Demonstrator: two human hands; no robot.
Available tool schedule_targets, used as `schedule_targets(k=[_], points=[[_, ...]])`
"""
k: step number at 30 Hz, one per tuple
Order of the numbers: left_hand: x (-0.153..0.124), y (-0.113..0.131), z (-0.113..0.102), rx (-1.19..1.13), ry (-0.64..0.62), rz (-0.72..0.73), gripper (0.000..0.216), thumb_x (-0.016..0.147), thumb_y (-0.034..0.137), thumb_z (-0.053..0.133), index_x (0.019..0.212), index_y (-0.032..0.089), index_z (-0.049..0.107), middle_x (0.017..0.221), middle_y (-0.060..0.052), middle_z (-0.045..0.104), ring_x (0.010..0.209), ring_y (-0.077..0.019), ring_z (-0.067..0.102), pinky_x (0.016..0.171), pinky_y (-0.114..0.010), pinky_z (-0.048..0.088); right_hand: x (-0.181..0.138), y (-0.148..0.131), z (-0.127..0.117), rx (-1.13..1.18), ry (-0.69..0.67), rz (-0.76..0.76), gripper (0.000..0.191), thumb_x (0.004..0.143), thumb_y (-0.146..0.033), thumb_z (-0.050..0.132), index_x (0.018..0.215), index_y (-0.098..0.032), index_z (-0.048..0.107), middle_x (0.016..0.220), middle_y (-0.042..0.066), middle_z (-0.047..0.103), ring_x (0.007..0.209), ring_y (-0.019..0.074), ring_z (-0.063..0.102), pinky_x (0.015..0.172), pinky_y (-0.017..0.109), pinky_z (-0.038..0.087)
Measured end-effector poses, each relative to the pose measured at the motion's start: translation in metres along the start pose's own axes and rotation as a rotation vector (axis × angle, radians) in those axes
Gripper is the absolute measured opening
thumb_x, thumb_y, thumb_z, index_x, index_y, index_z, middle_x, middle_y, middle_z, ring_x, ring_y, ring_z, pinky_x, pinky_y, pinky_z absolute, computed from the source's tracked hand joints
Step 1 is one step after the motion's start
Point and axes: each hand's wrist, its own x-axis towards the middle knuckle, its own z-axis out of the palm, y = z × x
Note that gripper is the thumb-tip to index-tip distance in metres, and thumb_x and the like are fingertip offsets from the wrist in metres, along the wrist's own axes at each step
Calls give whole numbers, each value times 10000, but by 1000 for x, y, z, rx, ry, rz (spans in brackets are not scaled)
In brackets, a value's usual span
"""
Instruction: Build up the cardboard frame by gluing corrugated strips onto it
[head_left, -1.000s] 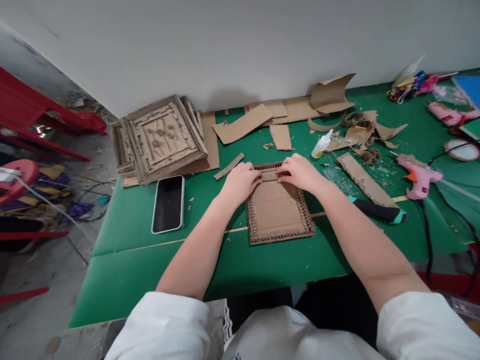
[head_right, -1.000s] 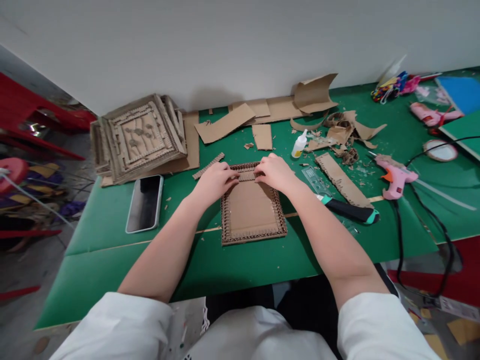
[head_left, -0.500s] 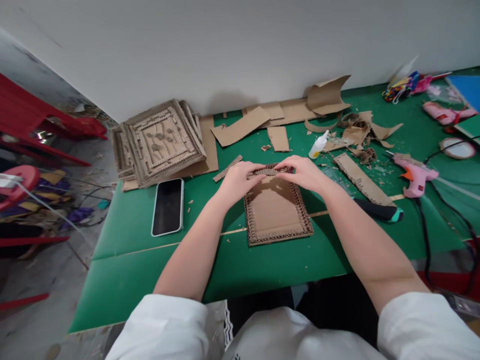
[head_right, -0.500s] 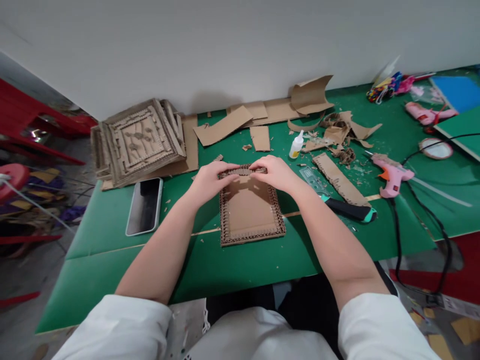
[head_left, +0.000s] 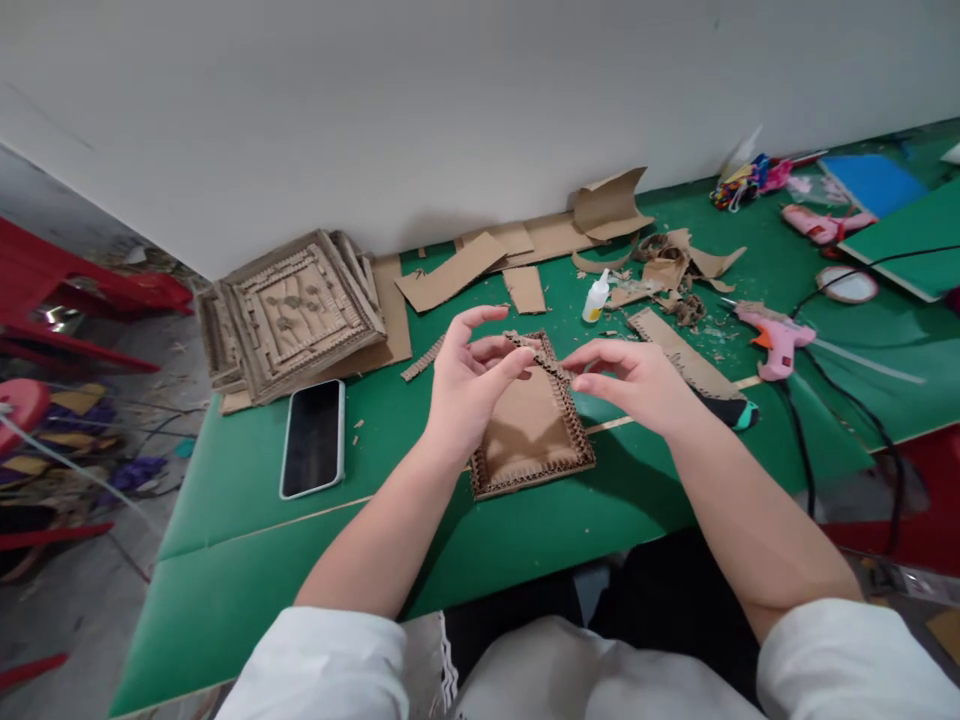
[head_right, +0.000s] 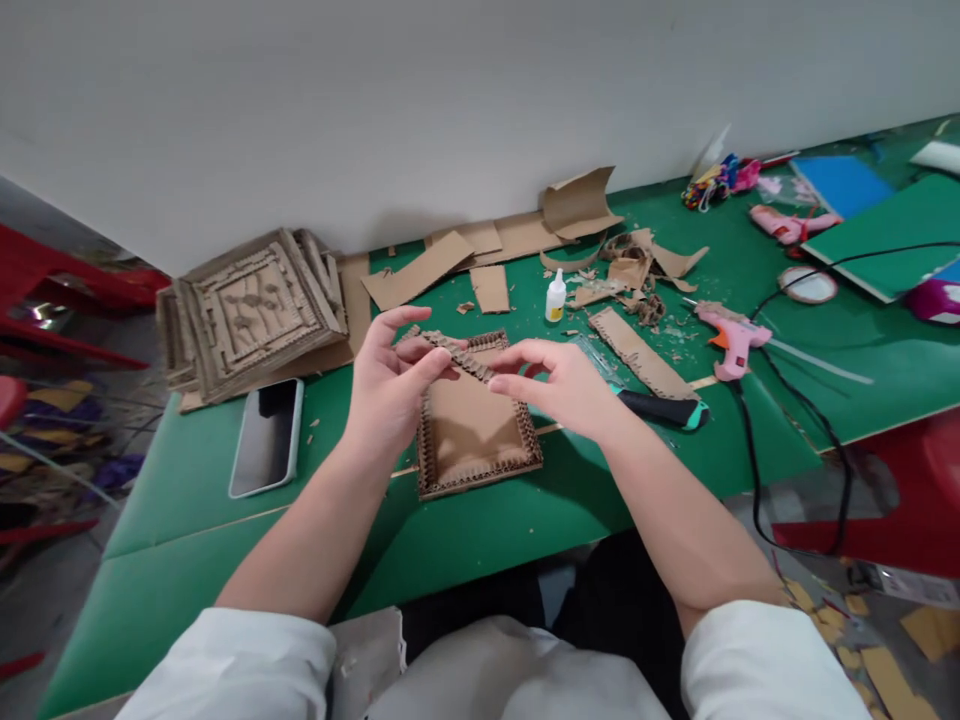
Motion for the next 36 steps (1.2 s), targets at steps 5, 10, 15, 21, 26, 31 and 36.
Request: schedule_targets(k=[5, 10, 15, 21, 26, 31, 36], points=[[4, 19, 21, -23, -45, 62, 391, 744, 281, 705, 1048, 216, 467, 746, 17, 683, 824, -161, 714, 635, -228, 576, -19, -10, -17, 23, 80, -191, 291, 755, -367, 728, 1034, -283, 715, 988, 17, 724, 862, 166, 662, 778, 307, 540], [6, 15, 32, -95, -65, -53, 329, 761, 343, 699, 980, 206, 495, 813, -23, 716, 731, -137, 706, 608, -225, 577, -30, -16, -22, -191, 235, -438, 138, 804, -221, 685, 905, -298, 739, 883, -13, 737, 848, 158, 671, 790, 309, 534], [3, 7, 34, 11, -113, -46, 335, 860, 442, 590, 1079, 217, 472, 967, -58, 708, 720, -123, 693, 615, -239, 572, -31, -16, -17, -251, 348, -414, 85, 829, -260, 649, 818, -284, 730, 825, 1, 732, 775, 173, 671, 739, 335, 542], [-9, 9, 40, 740, 118, 848, 361, 795, 387, 707, 1112, 258, 592, 1169, -79, 630, 1101, -234, 602, 904, -370, 518, -32, -11, -13, -18, 445, -117, 54, 792, -281, 668, 768, -245, 701, 751, -5, 705, 663, 140, 650, 626, 282, 550], [-15, 7, 47, 863, 72, 1044, 265, 803, 234, 706, 1060, 266, 647, 910, -16, 721, 854, -172, 662, 791, -310, 527, -33, -10, -12, 154, 381, -34, 96, 751, -330, 715, 753, -233, 720, 675, -9, 692, 619, 137, 647, 614, 279, 567], [-17, 5, 49, 663, 44, 835, 309, 798, 212, 715, 1099, 223, 644, 902, -19, 720, 818, -137, 669, 754, -269, 558, -33, -8, -11, 320, 336, -30, 104, 719, -337, 749, 790, -261, 752, 679, -21, 704, 591, 123, 650, 617, 267, 579], [-19, 7, 50, 649, 28, 740, 254, 796, 237, 717, 1045, 219, 676, 930, -21, 725, 843, -139, 675, 777, -269, 567, -36, -12, -12, 286, 328, -22, 109, 727, -318, 737, 815, -257, 757, 733, -6, 721, 632, 138, 673, 629, 272, 590]])
